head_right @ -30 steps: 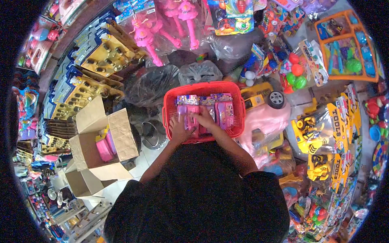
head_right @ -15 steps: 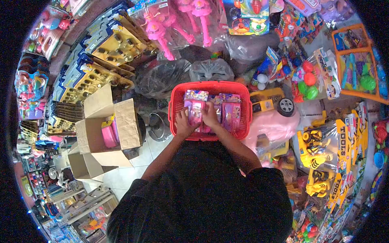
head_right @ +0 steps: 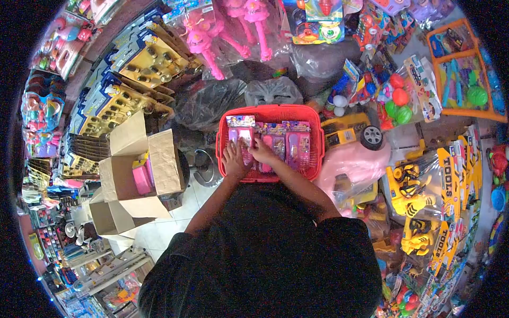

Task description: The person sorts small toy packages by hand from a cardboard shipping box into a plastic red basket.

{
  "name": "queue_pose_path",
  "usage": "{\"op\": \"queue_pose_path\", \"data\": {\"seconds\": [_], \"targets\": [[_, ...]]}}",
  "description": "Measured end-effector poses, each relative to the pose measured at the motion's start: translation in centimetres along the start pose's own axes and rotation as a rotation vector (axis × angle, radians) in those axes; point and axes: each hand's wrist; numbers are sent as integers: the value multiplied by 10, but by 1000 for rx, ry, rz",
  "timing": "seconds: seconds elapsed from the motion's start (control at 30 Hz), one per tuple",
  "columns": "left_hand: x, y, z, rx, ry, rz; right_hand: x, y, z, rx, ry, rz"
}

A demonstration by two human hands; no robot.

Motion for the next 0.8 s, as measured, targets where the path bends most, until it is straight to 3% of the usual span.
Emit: {"op": "queue_pose_path", "data": {"seconds": [0.13,0.23,0.37,0.47,0.5,0.6,0.63,0.7,0.77,0.8], "targets": [[4,-2,6,53,0,-7,6,-3,4,19,-21,62],[13,-2,10,141,94,-51,27,-15,12,-14,76,30],[28,-2,24,303,237,-108,57,-31,18,-50,41,17],[39,-18,22,602,279,-133,77,-31,14,-164,-146,33],[46,-9,39,557,409,-150,84,-26,6,-193,-146,214],[78,-31,30,759,225,99,115,-40,-9,-234,-428,124],[85,-31,28,797,358,86,118,-36,-16,-172,-529,146],[111,-49,6,817,356,205,119,-24,-31,-44,-734,196],[140,-70,-26,784,361,319,119,-8,-45,107,-862,69],[158,-79,-43,753,273,408,118,-1,-52,187,-924,9]]}}
Point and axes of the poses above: each hand's wrist, its own x-axis away from the middle knuckle, its own z-axis out of the back of the hand, y = z × x, and after that the axes turned 7 degrees about -z, right-handed
